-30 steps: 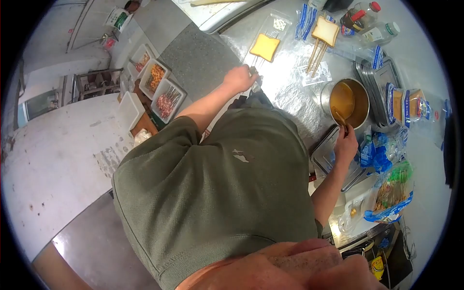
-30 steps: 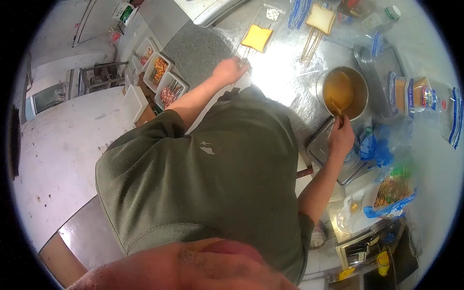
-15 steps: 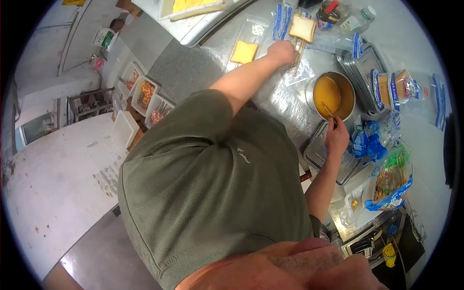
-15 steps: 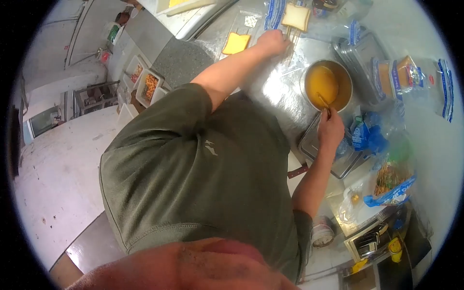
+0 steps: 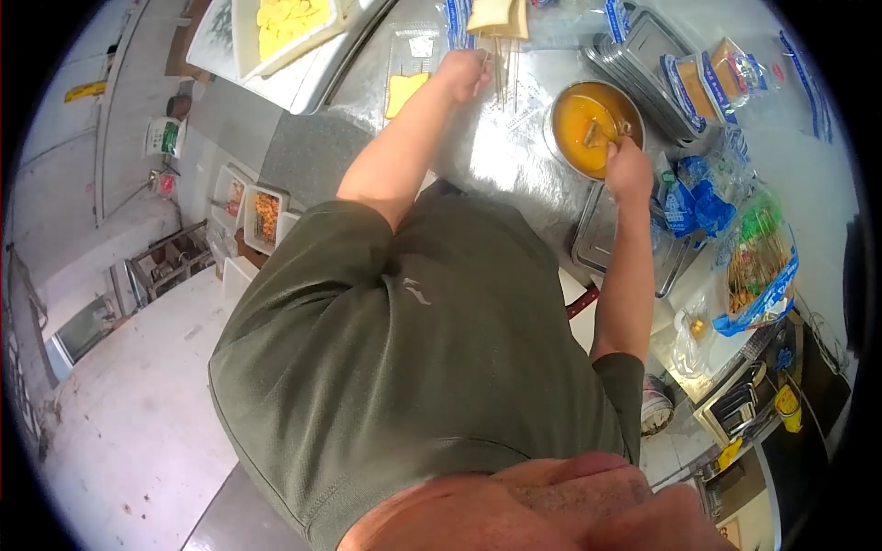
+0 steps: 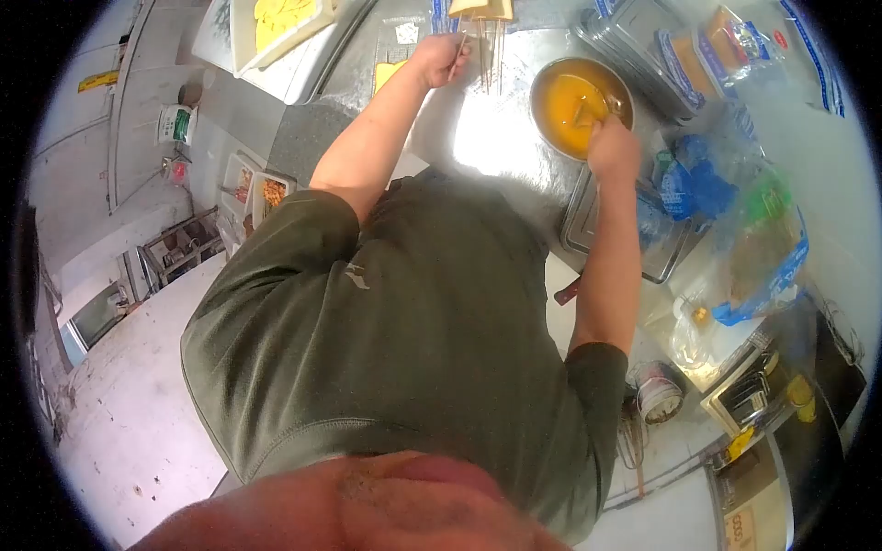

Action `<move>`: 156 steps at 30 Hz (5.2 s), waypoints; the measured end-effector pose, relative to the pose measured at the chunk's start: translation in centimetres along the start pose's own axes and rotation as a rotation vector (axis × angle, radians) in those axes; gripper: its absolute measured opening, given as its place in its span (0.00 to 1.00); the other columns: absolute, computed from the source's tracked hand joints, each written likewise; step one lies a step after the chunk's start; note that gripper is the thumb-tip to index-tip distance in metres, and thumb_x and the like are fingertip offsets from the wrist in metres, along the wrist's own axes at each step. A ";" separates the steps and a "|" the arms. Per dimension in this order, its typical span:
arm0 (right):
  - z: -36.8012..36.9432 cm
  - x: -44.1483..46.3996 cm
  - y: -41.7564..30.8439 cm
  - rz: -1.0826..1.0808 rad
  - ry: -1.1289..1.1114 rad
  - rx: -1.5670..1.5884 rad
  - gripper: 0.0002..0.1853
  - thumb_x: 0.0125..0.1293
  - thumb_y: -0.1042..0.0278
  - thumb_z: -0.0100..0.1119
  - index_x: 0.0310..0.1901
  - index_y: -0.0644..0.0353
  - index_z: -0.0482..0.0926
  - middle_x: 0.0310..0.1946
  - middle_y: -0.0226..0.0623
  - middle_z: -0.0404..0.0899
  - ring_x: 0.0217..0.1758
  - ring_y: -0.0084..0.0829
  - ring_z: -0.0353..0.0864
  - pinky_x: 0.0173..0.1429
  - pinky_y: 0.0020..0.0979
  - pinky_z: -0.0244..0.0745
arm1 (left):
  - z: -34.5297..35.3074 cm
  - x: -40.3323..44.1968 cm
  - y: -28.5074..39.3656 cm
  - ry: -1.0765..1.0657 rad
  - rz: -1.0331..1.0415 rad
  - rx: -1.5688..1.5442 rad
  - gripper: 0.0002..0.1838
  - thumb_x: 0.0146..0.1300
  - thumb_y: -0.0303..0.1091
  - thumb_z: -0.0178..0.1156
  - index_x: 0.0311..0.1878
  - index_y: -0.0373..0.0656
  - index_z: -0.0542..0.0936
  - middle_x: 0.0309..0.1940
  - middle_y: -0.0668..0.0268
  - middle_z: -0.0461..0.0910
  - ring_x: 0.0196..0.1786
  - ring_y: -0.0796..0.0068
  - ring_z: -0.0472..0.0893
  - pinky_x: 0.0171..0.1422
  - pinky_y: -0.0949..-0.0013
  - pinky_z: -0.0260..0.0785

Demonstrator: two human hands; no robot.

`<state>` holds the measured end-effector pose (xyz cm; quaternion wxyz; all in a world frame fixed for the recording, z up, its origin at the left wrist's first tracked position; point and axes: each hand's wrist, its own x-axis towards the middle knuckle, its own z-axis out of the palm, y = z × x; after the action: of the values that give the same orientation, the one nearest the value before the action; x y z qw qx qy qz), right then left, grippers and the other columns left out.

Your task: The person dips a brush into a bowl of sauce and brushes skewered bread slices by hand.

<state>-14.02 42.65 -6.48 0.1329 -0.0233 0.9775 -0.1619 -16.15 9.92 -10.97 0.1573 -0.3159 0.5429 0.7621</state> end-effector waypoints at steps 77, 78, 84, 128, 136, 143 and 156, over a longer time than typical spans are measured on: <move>-3.7 -4.1 3.0 -0.083 0.324 0.716 0.13 0.61 0.64 0.68 0.42 0.65 0.83 0.33 0.36 0.86 0.35 0.22 0.82 0.42 0.24 0.74 | 6.5 -7.4 0.9 -0.366 0.703 1.284 0.18 0.72 0.45 0.50 0.45 0.38 0.78 0.31 0.51 0.79 0.37 0.52 0.79 0.44 0.56 0.70; -3.7 -3.9 2.9 -0.070 0.323 0.696 0.14 0.61 0.64 0.68 0.42 0.65 0.83 0.33 0.36 0.86 0.35 0.22 0.82 0.42 0.24 0.74 | 6.6 -7.6 1.1 -0.382 0.686 1.289 0.17 0.72 0.45 0.50 0.45 0.38 0.77 0.30 0.52 0.79 0.37 0.52 0.79 0.44 0.57 0.70; -3.9 -4.7 5.2 -0.015 0.448 0.632 0.14 0.61 0.63 0.68 0.43 0.64 0.83 0.34 0.38 0.86 0.35 0.23 0.83 0.43 0.25 0.75 | 5.2 -7.1 1.1 -0.345 0.660 1.265 0.17 0.72 0.44 0.50 0.44 0.38 0.77 0.30 0.52 0.79 0.36 0.53 0.78 0.44 0.57 0.69; 2.4 -6.6 0.0 0.432 0.445 1.398 0.14 0.64 0.65 0.61 0.40 0.71 0.80 0.22 0.27 0.75 0.21 0.16 0.66 0.25 0.21 0.59 | 8.0 -8.8 -2.6 -0.192 0.620 1.208 0.17 0.72 0.43 0.48 0.43 0.37 0.76 0.35 0.46 0.79 0.42 0.43 0.78 0.48 0.52 0.70; 0.2 -6.6 -2.8 0.416 0.361 1.555 0.11 0.65 0.66 0.61 0.36 0.68 0.79 0.17 0.21 0.66 0.16 0.14 0.59 0.20 0.21 0.52 | 8.9 -9.4 -2.9 -0.200 0.611 1.246 0.17 0.72 0.43 0.49 0.42 0.37 0.76 0.34 0.46 0.79 0.41 0.42 0.78 0.46 0.51 0.70; 0.1 -7.6 -0.3 0.497 0.383 1.454 0.11 0.63 0.67 0.64 0.38 0.68 0.79 0.21 0.25 0.71 0.17 0.14 0.62 0.21 0.20 0.55 | 7.5 -9.1 -2.1 -0.169 0.616 1.199 0.16 0.71 0.44 0.49 0.41 0.38 0.75 0.33 0.46 0.79 0.41 0.42 0.78 0.45 0.50 0.70; 0.1 -3.6 0.9 0.056 0.172 0.192 0.16 0.65 0.55 0.55 0.39 0.61 0.83 0.35 0.49 0.84 0.42 0.47 0.84 0.46 0.44 0.76 | 4.7 -9.2 -1.0 -0.099 0.624 1.158 0.16 0.70 0.43 0.51 0.42 0.38 0.76 0.35 0.45 0.79 0.42 0.42 0.77 0.47 0.51 0.69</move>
<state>-10.57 43.80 -5.94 0.0547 0.0306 0.9656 -0.2525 -10.11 15.58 -4.64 0.0982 0.0275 0.9234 0.3701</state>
